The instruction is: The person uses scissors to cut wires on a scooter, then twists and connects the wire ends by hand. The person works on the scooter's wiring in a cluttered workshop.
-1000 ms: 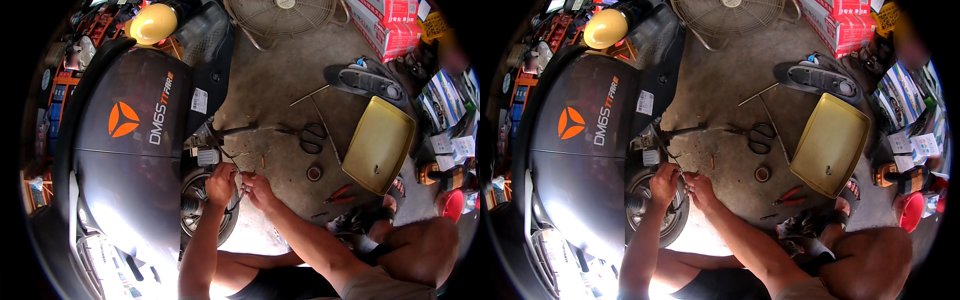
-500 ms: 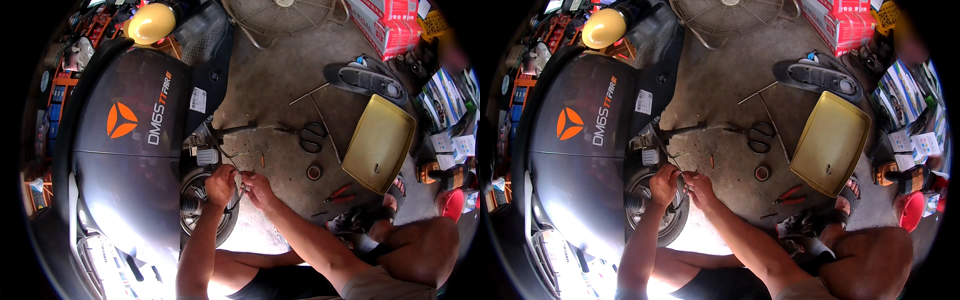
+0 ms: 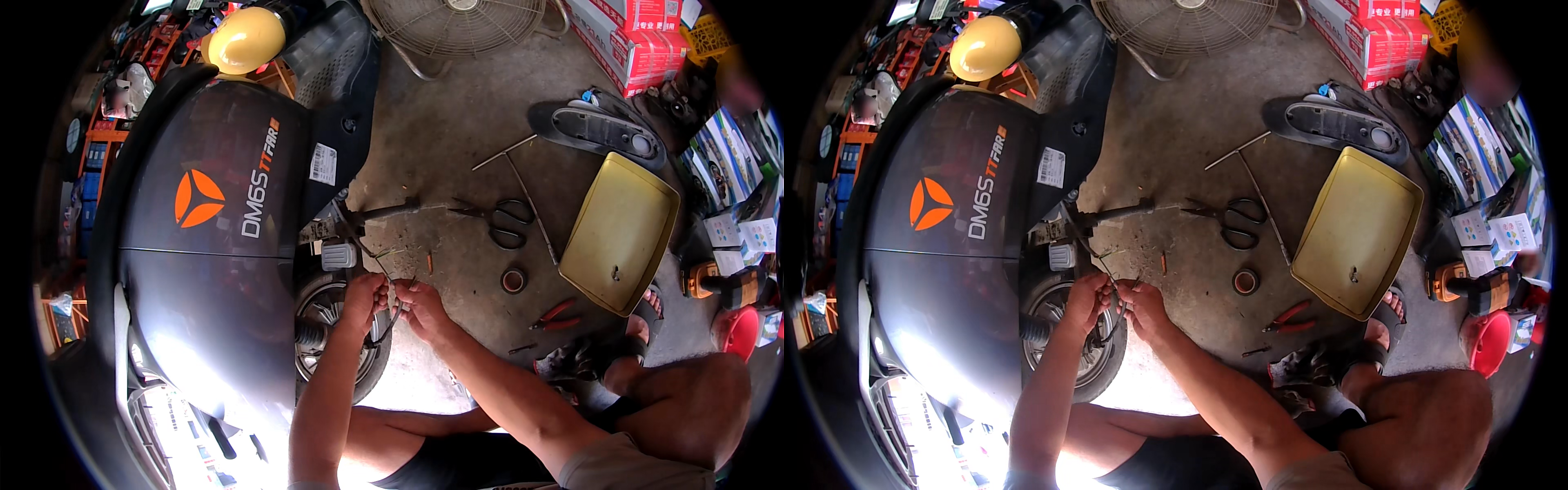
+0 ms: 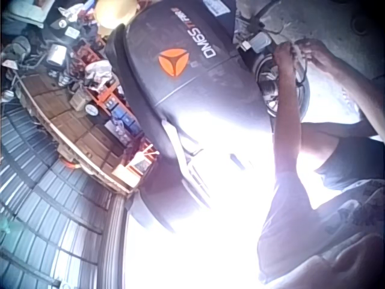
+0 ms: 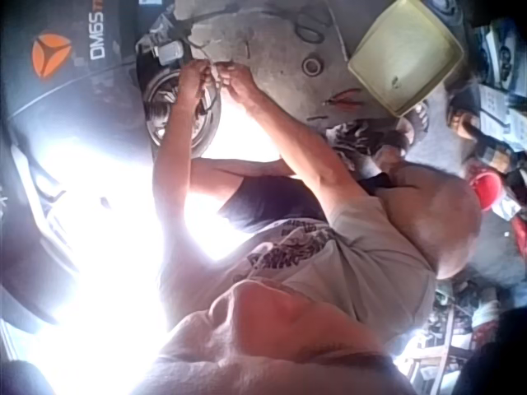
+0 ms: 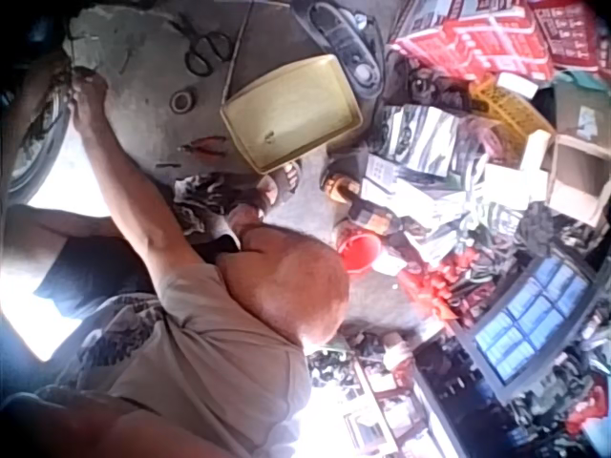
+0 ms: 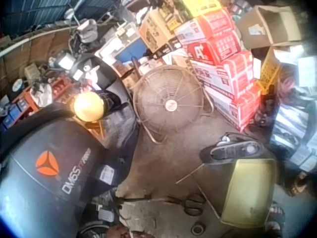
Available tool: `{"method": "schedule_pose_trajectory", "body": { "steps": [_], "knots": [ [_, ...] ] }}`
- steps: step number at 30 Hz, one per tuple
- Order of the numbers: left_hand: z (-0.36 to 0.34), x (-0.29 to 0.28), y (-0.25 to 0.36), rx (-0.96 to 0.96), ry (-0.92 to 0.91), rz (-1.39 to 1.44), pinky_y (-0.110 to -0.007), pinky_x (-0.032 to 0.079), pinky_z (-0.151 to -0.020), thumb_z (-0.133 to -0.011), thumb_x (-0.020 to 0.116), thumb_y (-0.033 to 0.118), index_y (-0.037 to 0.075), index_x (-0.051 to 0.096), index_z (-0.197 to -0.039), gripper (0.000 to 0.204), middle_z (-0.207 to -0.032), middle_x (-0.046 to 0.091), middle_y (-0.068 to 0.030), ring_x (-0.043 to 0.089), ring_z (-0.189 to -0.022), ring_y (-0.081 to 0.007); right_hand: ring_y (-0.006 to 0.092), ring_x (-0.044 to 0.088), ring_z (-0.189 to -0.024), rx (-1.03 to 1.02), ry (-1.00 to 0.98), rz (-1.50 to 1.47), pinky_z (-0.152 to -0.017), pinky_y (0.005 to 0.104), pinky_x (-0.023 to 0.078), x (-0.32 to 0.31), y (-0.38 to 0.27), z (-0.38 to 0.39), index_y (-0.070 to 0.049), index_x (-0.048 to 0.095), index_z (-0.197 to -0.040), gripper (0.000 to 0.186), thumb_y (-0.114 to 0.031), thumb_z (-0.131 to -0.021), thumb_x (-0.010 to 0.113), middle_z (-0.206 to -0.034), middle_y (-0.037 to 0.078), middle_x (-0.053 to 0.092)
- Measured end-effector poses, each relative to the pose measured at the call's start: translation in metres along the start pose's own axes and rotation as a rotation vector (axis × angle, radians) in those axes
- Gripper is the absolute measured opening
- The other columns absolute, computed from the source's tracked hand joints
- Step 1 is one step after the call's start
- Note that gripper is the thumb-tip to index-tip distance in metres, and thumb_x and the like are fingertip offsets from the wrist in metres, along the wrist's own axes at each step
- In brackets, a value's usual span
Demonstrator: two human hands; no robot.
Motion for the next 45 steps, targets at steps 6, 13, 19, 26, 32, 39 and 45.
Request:
{"method": "schedule_pose_trajectory", "body": {
  "steps": [6,13,19,26,32,39,45],
  "knots": [
    [0.01,0.003,0.009,0.036,0.048,-0.177,-0.024,0.043,-0.051,-0.092,0.05,0.019,0.007,0.06,-0.087,0.016,-0.069,0.057,-0.0014,0.054,-0.058,-0.0104,0.0139,0.055,-0.078,0.006,0.057,-0.004,-0.07,0.0314,0.045,-0.008,0.004,-0.004,-0.007,0.065,-0.103,0.016,-0.015,-0.089,0.063,-0.086,0.001,0.062],
    [0.04,0.017,0.036,0.898,0.286,-0.896,-0.033,0.051,-0.056,-0.08,0.064,0.003,0.007,0.062,-0.094,0.014,-0.083,0.064,-0.0076,0.066,-0.069,-0.0195,0.013,0.054,-0.079,0.0,0.083,-0.022,-0.071,0.0322,0.046,-0.007,0.006,-0.004,-0.008,0.065,-0.103,0.016,-0.015,-0.088,0.065,-0.086,0.0,0.061],
    [0.05,0.03,0.048,1.014,0.39,-1.152,-0.036,0.051,-0.057,-0.077,0.069,0.005,0.008,0.061,-0.083,0.01,-0.083,0.063,-0.0068,0.065,-0.07,-0.0266,0.0124,0.055,-0.079,-0.011,0.064,-0.027,-0.071,0.0315,0.047,-0.006,0.003,-0.002,-0.008,0.065,-0.101,0.015,-0.014,-0.087,0.065,-0.088,0.0,0.062],
    [0.052,0.031,0.048,1.069,0.422,-1.192,-0.04,0.051,-0.058,-0.081,0.065,0.009,0.009,0.061,-0.082,0.004,-0.082,0.063,-0.0073,0.064,-0.069,-0.0312,0.0129,0.056,-0.077,-0.018,0.053,-0.036,-0.068,0.0311,0.047,-0.009,0.006,-0.006,-0.007,0.065,-0.1,0.015,-0.013,-0.086,0.065,-0.086,0.001,0.062],
    [0.05,0.03,0.042,1.011,0.425,-1.16,-0.04,0.051,-0.06,-0.082,0.066,0.01,0.009,0.06,-0.085,0.007,-0.083,0.062,-0.0084,0.063,-0.072,-0.032,0.0128,0.055,-0.075,-0.008,0.053,-0.04,-0.067,0.0311,0.048,-0.009,0.005,-0.005,-0.007,0.065,-0.099,0.014,-0.012,-0.086,0.065,-0.085,0.001,0.062],
    [0.031,0.011,0.01,0.685,0.381,-0.719,-0.034,0.052,-0.062,-0.086,0.064,0.008,0.001,0.059,-0.099,0.016,-0.089,0.066,-0.0111,0.066,-0.075,-0.0206,0.0141,0.06,-0.075,-0.018,0.074,-0.035,-0.067,0.031,0.049,-0.011,0.004,-0.004,-0.008,0.064,-0.098,0.012,-0.013,-0.087,0.064,-0.085,0.002,0.064],
    [0.011,0.0,-0.025,0.382,0.214,-0.134,-0.028,0.05,-0.064,-0.089,0.063,0.012,0.0,0.062,-0.106,0.021,-0.092,0.067,-0.006,0.064,-0.081,-0.0143,0.0153,0.061,-0.085,-0.002,-0.002,-0.007,-0.076,0.0339,0.051,-0.003,-0.004,0.002,-0.009,0.059,-0.1,0.013,-0.015,-0.089,0.063,-0.09,0.003,0.063]
  ]
}}
Point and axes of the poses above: each hand's wrist, its own z-axis away from the middle knuckle, its own x-axis out of the palm, y = z × x, the point moved 5 cm from there along -z, towards the middle knuckle
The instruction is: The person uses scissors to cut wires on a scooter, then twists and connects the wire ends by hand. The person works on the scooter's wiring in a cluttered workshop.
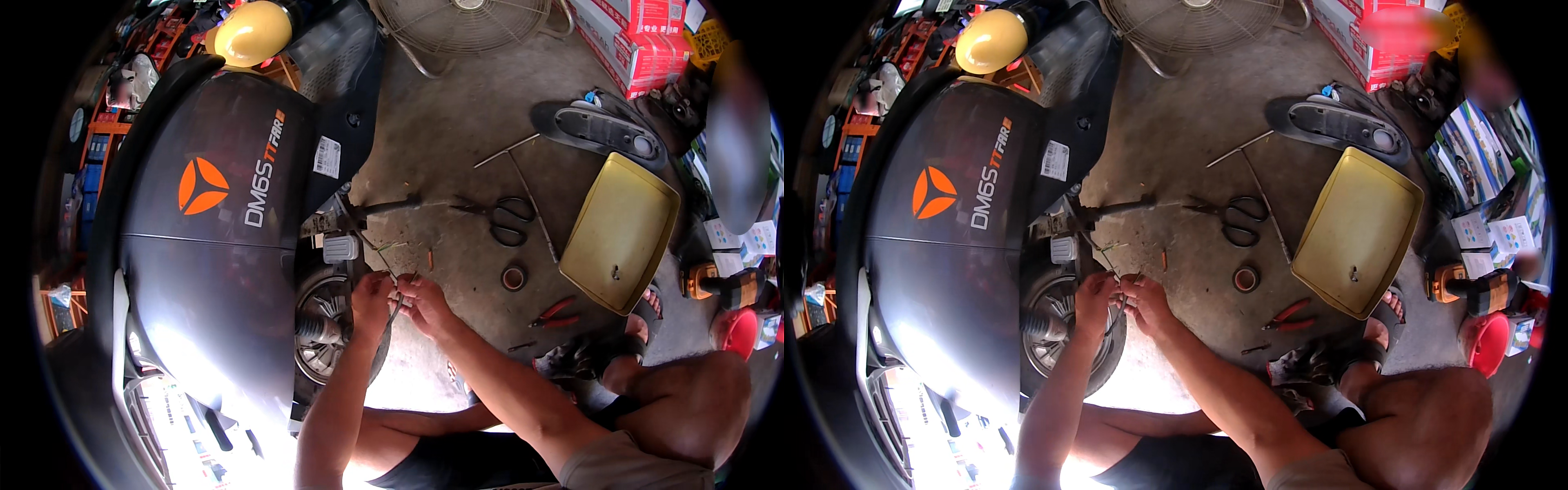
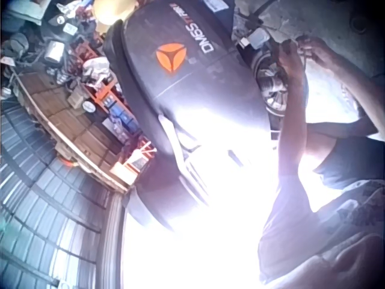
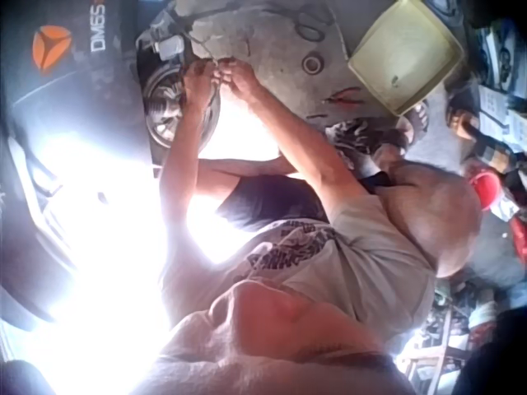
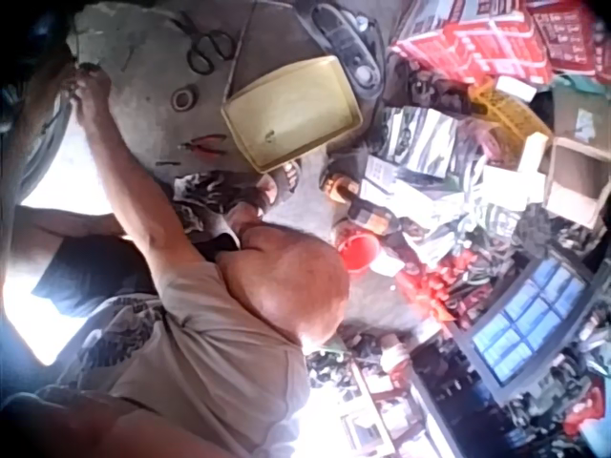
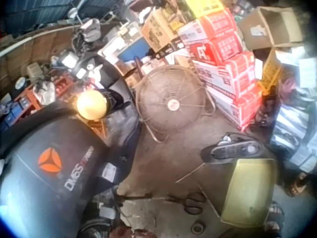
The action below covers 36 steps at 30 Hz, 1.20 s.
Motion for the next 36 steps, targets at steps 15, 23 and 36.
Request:
{"method": "schedule_pose_trajectory", "body": {
  "steps": [15,23,36],
  "knots": [
    [-0.002,0.01,0.008,-0.135,-0.077,0.012,-0.026,0.047,-0.063,-0.09,0.063,0.016,0.005,0.06,-0.108,0.022,-0.09,0.066,-0.0022,0.063,-0.08,-0.0119,0.0133,0.062,-0.074,-0.107,0.142,0.622,-0.066,0.0294,0.052,-0.089,-0.075,0.036,-0.002,0.061,-0.1,0.02,-0.009,-0.082,0.061,-0.085,0.006,0.066],
    [0.009,0.0,0.04,0.237,0.049,-0.656,-0.039,0.051,-0.078,-0.081,0.066,0.019,0.002,0.056,-0.107,0.032,-0.09,0.067,-0.0144,0.066,-0.085,-0.0302,0.0154,0.061,-0.064,-0.408,0.335,1.029,-0.057,0.0286,0.049,-0.127,-0.176,0.092,-0.001,0.061,-0.089,0.01,-0.01,-0.086,0.058,-0.071,0.008,0.063],
    [0.037,-0.036,0.123,0.461,0.093,-0.544,-0.035,0.052,-0.082,-0.083,0.063,0.013,0.002,0.062,-0.1,0.021,-0.091,0.07,-0.0128,0.068,-0.089,-0.0259,0.0312,0.067,-0.078,-0.245,0.211,2.066,-0.069,0.0407,0.052,-0.182,-0.106,0.173,-0.003,0.064,-0.083,0.015,-0.018,-0.08,0.062,-0.079,0.014,0.068]
  ]
}}
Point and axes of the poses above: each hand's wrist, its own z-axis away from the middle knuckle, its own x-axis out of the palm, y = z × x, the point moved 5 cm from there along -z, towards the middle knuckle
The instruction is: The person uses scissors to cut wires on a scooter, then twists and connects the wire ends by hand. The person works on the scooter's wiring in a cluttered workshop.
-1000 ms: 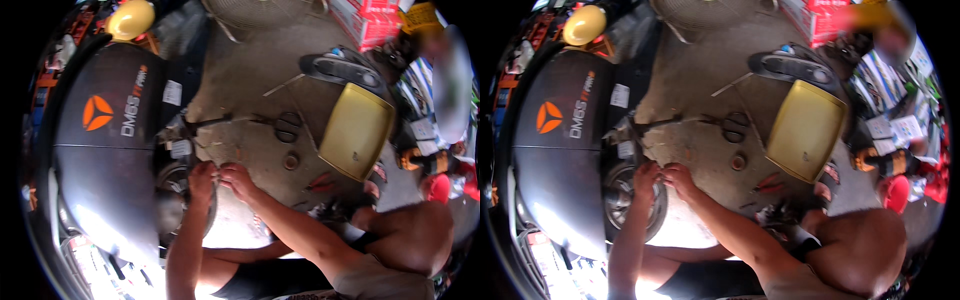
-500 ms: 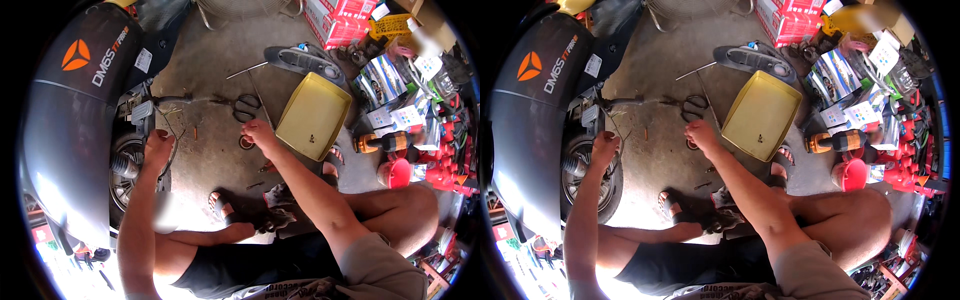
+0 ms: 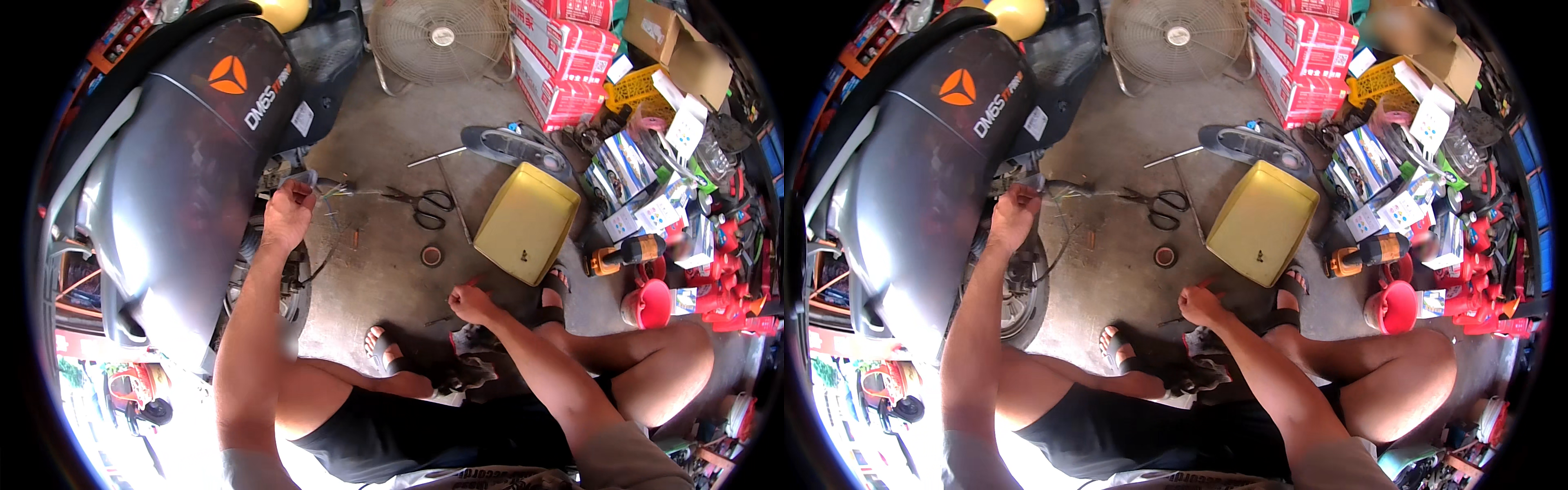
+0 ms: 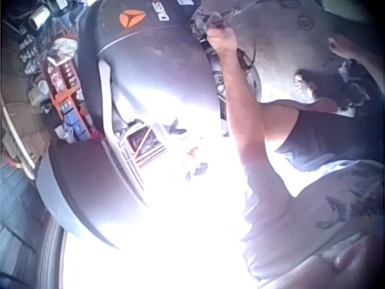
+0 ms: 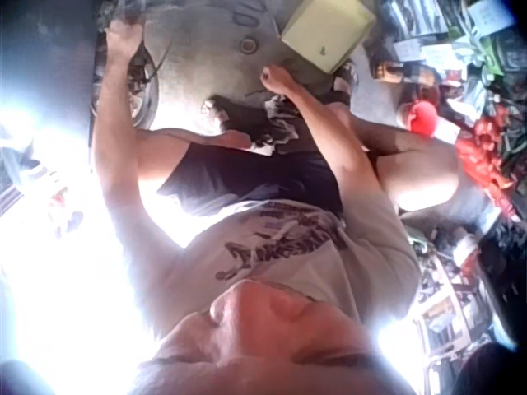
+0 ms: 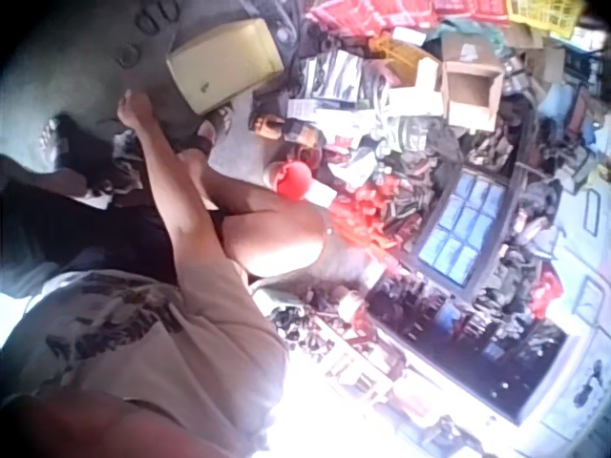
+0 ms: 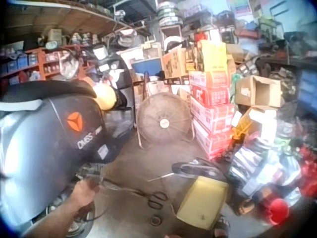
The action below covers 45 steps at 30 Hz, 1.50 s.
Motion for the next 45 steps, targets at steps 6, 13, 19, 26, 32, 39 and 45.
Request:
{"method": "schedule_pose_trajectory", "body": {
  "steps": [6,13,19,26,32,39,45],
  "knots": [
    [0.005,-0.015,-0.011,-0.043,0.001,-0.004,-0.034,0.051,-0.085,-0.081,0.065,0.016,0.003,0.064,-0.099,0.022,-0.095,0.071,-0.0113,0.068,-0.091,-0.0247,0.0337,0.067,-0.076,0.0,0.103,-0.034,-0.068,0.0439,0.051,-0.01,-0.014,0.012,-0.005,0.064,-0.079,0.011,-0.015,-0.079,0.06,-0.077,0.016,0.067],
    [0.011,-0.014,0.004,0.031,-0.055,-0.015,-0.034,0.051,-0.085,-0.082,0.064,0.016,0.003,0.065,-0.098,0.02,-0.094,0.071,-0.0134,0.068,-0.093,-0.0261,0.029,0.068,-0.078,0.045,0.149,0.057,-0.07,0.039,0.053,-0.002,0.005,0.019,-0.004,0.065,-0.083,0.014,-0.018,-0.08,0.062,-0.08,0.013,0.069],
    [0.012,-0.007,0.007,0.073,-0.109,-0.039,-0.035,0.051,-0.083,-0.083,0.064,0.014,0.003,0.066,-0.097,0.019,-0.093,0.071,-0.0137,0.068,-0.089,-0.0262,0.03,0.067,-0.077,0.114,0.202,0.094,-0.069,0.0392,0.052,-0.028,0.02,0.033,-0.006,0.065,-0.083,0.011,-0.015,-0.078,0.061,-0.08,0.013,0.068],
    [0.016,-0.004,0.008,0.057,-0.189,-0.057,-0.034,0.051,-0.084,-0.083,0.062,0.014,0.004,0.065,-0.099,0.019,-0.094,0.07,-0.0137,0.068,-0.09,-0.0253,0.0325,0.066,-0.084,0.051,-0.169,0.295,-0.073,0.0436,0.052,0.003,0.002,0.068,-0.012,0.067,-0.086,0.012,-0.02,-0.078,0.061,-0.087,0.011,0.069],
    [0.015,-0.002,0.003,0.03,-0.223,-0.051,-0.033,0.05,-0.085,-0.083,0.061,0.013,0.004,0.064,-0.097,0.017,-0.095,0.07,-0.0121,0.067,-0.092,-0.0243,0.0337,0.067,-0.092,0.212,-0.373,0.64,-0.077,0.045,0.053,0.049,-0.001,0.119,-0.007,0.066,-0.086,0.016,-0.019,-0.076,0.063,-0.096,0.012,0.07],
    [0.014,0.004,-0.007,0.085,-0.264,-0.031,-0.034,0.051,-0.081,-0.083,0.062,0.014,0.003,0.065,-0.096,0.017,-0.093,0.07,-0.0133,0.068,-0.088,-0.0247,0.0333,0.066,-0.1,0.281,-0.574,0.574,-0.082,0.043,0.052,0.056,0.014,0.117,-0.006,0.071,-0.098,0.03,-0.022,-0.075,0.059,-0.102,0.019,0.068],
    [0.055,0.055,0.037,0.328,-0.549,-0.003,-0.036,0.051,-0.082,-0.083,0.063,0.012,0.004,0.062,-0.102,0.021,-0.094,0.067,-0.015,0.065,-0.089,-0.0259,0.0205,0.062,-0.078,0.224,-0.109,-0.438,-0.07,0.0351,0.049,-0.005,-0.033,0.045,0.0,0.064,-0.092,0.021,-0.009,-0.074,0.059,-0.083,0.009,0.065]
  ]
}}
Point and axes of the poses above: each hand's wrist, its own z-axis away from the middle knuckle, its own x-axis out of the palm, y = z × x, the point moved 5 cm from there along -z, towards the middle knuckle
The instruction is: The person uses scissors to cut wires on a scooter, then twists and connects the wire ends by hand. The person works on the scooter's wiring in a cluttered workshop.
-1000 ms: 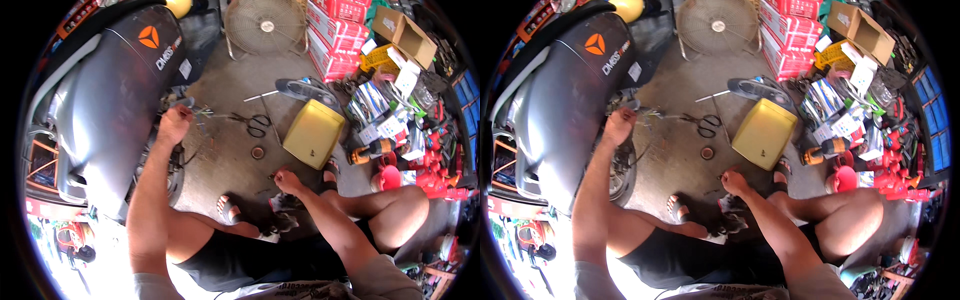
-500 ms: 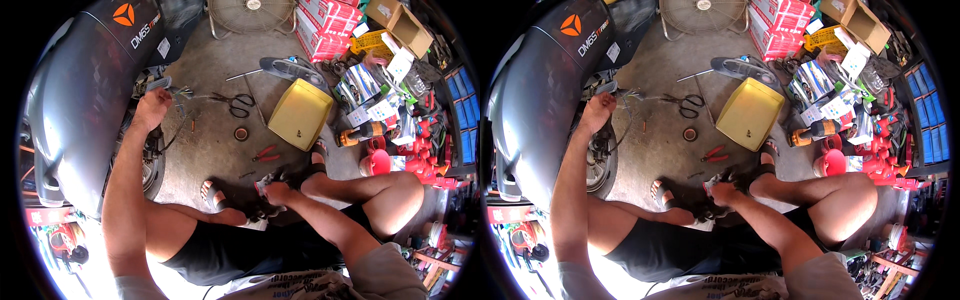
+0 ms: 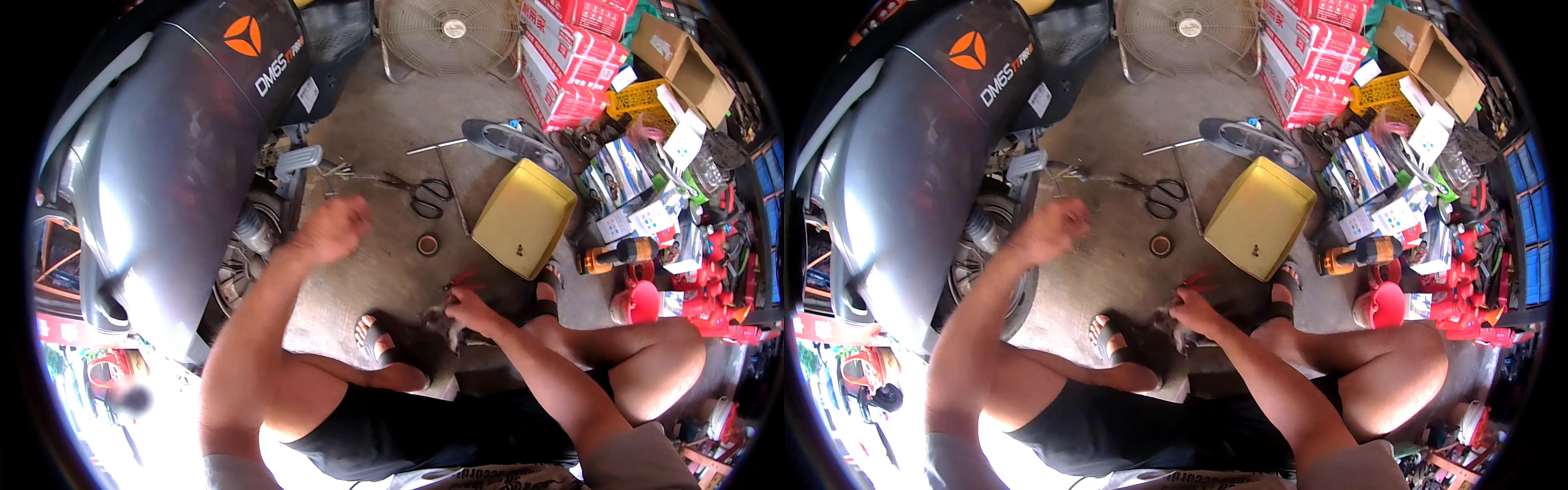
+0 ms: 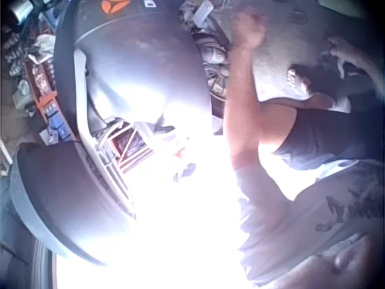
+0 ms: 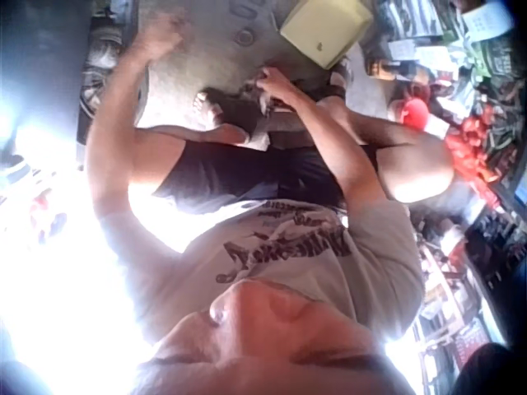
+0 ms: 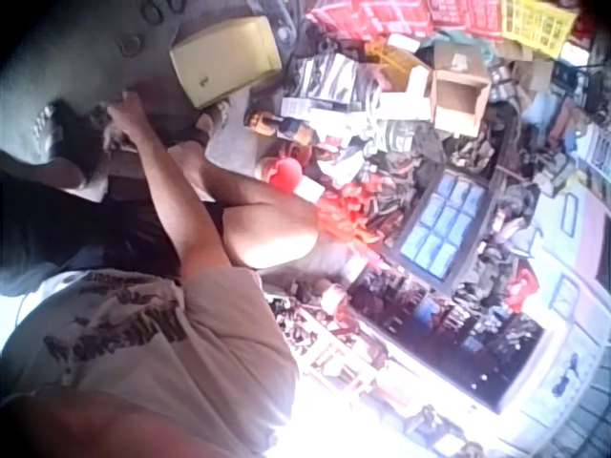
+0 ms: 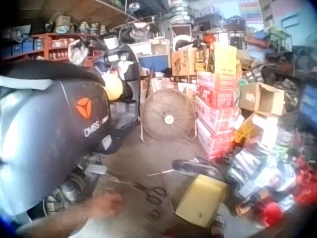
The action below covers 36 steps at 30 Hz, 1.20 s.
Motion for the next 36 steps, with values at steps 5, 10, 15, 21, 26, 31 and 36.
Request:
{"method": "schedule_pose_trajectory", "body": {
  "steps": [5,10,15,21,26,31,36],
  "knots": [
    [0.012,0.069,0.045,0.326,0.018,0.107,-0.04,0.05,-0.086,-0.081,0.063,0.008,0.005,0.055,-0.117,0.037,-0.1,0.065,-0.0155,0.063,-0.098,-0.0303,0.0101,0.055,-0.079,-0.127,0.02,-0.627,-0.07,0.0272,0.042,-0.009,-0.093,-0.009,-0.003,0.061,-0.089,0.009,-0.008,-0.081,0.058,-0.084,0.0,0.06],
    [0.008,0.074,0.037,0.027,-0.11,0.188,-0.036,0.049,-0.083,-0.082,0.065,0.011,0.004,0.058,-0.111,0.03,-0.097,0.066,-0.0132,0.064,-0.092,-0.0247,0.0104,0.058,-0.082,-0.113,-0.087,-0.968,-0.073,0.0269,0.045,-0.006,-0.129,-0.004,-0.005,0.061,-0.099,0.011,-0.01,-0.09,0.056,-0.09,0.001,0.061],
    [0.001,0.082,0.009,-0.122,-0.246,0.494,-0.03,0.047,-0.076,-0.087,0.067,0.017,0.001,0.061,-0.101,0.022,-0.09,0.066,-0.0084,0.06,-0.084,-0.0137,0.0097,0.059,-0.081,-0.071,-0.133,-0.999,-0.068,0.0255,0.047,-0.006,-0.117,-0.014,-0.005,0.061,-0.101,0.012,-0.013,-0.094,0.054,-0.091,0.001,0.062],
    [-0.004,0.079,0.01,-0.145,-0.232,0.374,-0.03,0.047,-0.074,-0.089,0.064,0.017,0.001,0.061,-0.099,0.019,-0.085,0.064,-0.0064,0.058,-0.081,-0.0133,0.0084,0.059,-0.084,-0.077,0.031,-0.817,-0.071,0.0244,0.046,-0.018,-0.113,-0.018,-0.008,0.06,-0.106,0.016,-0.017,-0.093,0.059,-0.093,-0.001,0.062],
    [-0.013,0.082,0.01,-0.119,-0.226,0.382,-0.03,0.047,-0.073,-0.089,0.062,0.015,0.0,0.06,-0.102,0.02,-0.085,0.064,-0.007,0.057,-0.08,-0.0136,0.0098,0.058,-0.081,-0.571,0.32,-0.458,-0.07,0.0257,0.046,-0.031,-0.117,-0.028,-0.003,0.056,-0.102,0.017,-0.007,-0.087,0.064,-0.089,0.002,0.062],
    [-0.012,0.081,0.008,-0.071,-0.134,0.348,-0.032,0.048,-0.073,-0.089,0.063,0.016,0.0,0.06,-0.103,0.022,-0.086,0.063,-0.0077,0.059,-0.08,-0.0154,0.0115,0.056,-0.074,-0.581,0.496,-0.311,-0.066,0.0278,0.047,-0.033,-0.126,-0.015,-0.002,0.054,-0.097,0.016,0.0,-0.084,0.064,-0.08,0.006,0.059],
    [-0.011,0.061,0.031,0.012,0.199,0.012,-0.032,0.05,-0.071,-0.088,0.066,0.027,0.001,0.059,-0.095,0.028,-0.083,0.064,-0.0088,0.064,-0.08,-0.0181,0.0173,0.058,-0.071,-0.587,0.585,-0.227,-0.064,0.0299,0.047,-0.043,-0.135,-0.003,-0.001,0.055,-0.094,0.013,0.003,-0.084,0.062,-0.078,0.009,0.059]
  ]
}}
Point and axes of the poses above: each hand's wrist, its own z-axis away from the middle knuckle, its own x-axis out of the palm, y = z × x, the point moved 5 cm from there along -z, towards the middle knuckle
